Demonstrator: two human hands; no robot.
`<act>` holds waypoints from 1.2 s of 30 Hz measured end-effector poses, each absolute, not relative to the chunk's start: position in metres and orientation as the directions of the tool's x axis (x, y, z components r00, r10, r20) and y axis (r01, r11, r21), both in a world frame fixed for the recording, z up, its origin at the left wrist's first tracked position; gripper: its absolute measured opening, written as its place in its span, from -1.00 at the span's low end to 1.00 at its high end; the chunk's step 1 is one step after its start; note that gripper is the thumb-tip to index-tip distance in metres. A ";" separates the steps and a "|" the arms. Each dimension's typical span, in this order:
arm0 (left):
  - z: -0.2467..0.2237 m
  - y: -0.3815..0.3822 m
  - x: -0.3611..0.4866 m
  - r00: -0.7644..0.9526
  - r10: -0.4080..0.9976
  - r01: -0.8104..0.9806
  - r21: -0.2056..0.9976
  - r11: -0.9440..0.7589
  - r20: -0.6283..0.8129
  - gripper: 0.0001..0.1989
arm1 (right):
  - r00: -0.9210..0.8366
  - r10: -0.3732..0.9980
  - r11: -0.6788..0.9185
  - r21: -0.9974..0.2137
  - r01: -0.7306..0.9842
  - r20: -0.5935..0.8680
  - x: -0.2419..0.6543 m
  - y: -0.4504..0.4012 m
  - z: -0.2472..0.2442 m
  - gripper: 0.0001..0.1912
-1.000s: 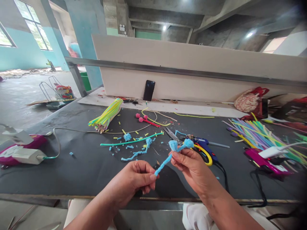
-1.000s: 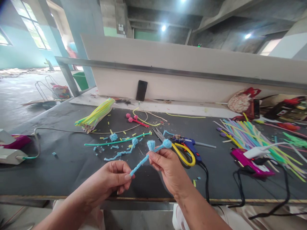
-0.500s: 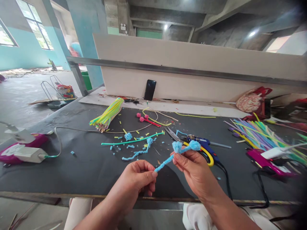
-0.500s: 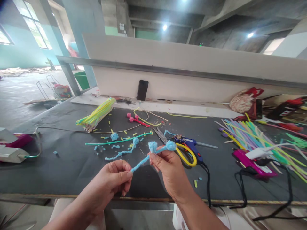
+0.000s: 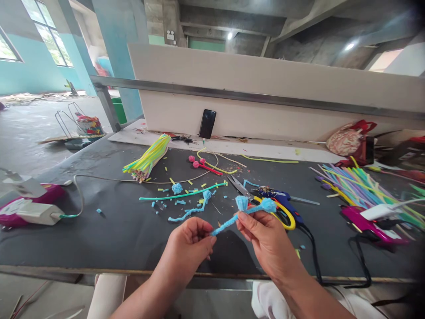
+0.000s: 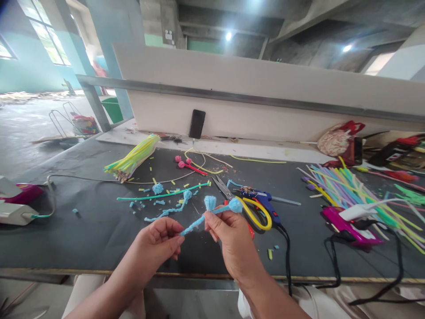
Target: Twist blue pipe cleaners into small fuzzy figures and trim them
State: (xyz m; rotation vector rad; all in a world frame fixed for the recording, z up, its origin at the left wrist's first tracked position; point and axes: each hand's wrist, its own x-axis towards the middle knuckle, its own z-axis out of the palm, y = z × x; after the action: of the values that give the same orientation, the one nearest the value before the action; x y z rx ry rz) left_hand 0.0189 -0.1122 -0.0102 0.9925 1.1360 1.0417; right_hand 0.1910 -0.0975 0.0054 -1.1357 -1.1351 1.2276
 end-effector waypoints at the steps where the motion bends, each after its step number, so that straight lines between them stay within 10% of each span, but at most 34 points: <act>1: -0.010 -0.112 0.018 0.105 0.973 -0.075 0.974 0.216 -0.208 -0.86 | 0.004 1.000 0.001 -0.996 -0.089 0.001 0.190 -0.098 0.006 -0.76; 36: -0.007 -0.119 0.013 0.182 0.956 -0.092 0.964 0.248 -0.229 -0.78 | -0.084 0.995 -0.069 -0.985 -0.159 -0.057 0.182 -0.101 0.008 -0.82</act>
State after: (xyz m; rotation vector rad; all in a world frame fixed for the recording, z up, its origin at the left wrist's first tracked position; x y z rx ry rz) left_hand 0.0126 -0.1186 -0.0071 1.0265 1.1084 0.9621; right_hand 0.1823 -0.1006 0.0080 -1.0949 -1.1138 1.3860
